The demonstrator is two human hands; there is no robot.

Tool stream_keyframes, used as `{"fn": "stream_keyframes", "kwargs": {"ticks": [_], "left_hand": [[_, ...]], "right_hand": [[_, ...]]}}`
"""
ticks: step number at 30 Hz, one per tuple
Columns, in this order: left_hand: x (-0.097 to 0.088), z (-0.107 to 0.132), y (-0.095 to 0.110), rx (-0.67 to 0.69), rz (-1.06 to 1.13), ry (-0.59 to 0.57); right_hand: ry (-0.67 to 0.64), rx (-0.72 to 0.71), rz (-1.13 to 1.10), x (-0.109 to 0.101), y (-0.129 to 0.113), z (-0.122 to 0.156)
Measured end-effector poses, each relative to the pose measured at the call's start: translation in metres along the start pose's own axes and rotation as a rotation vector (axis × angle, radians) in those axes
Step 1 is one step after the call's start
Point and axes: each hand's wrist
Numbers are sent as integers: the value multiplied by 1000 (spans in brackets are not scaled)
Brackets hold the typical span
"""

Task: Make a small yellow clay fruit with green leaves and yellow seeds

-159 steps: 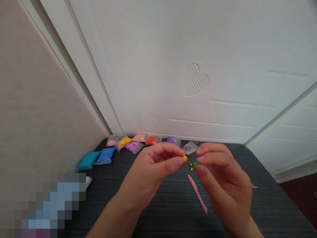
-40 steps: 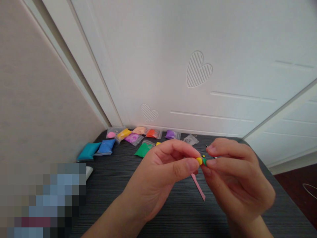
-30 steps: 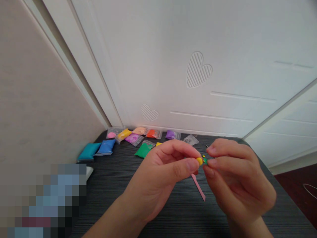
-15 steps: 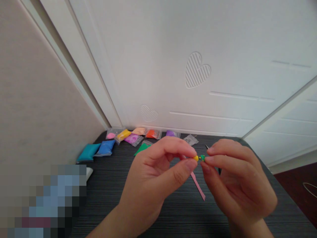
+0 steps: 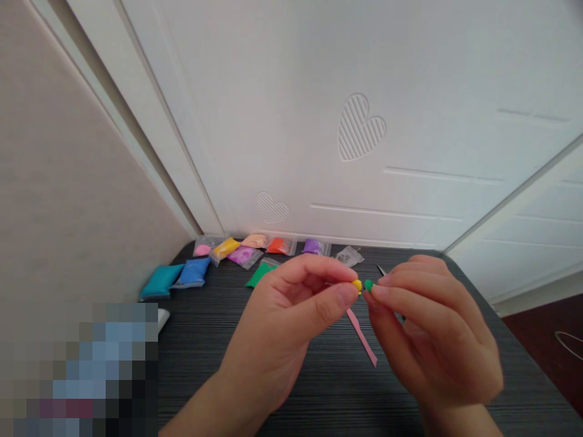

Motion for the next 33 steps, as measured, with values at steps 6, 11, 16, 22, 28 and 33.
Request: {"fn": "stream_keyframes", "kwargs": {"ticks": [6,11,16,22,28,33], "left_hand": [[1,-1,-2,-2,-28,15],[0,-1,-2,-3,-21,21],[0,-1,-3,-19,9,-3],[1,-1,-3,-15,35,-37],[2,-3,-1,-37,23,-25],[-2,-8,-3,15,3,-18]], "right_hand": [[-4,36,-31,2,-1,0],[-16,90,-65,3,-2,1],[4,174,-156,4,-5,2],[53,256,-220,7,-6,1],[36,356,-305,6,-5,1],[-45,438,-332,6,2,0]]}}
Point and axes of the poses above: each hand's wrist, its own z-axis away from the middle knuckle, its own x-axis out of the palm, y = z × x, and after that the axes turned 8 degrees about x, right-handed
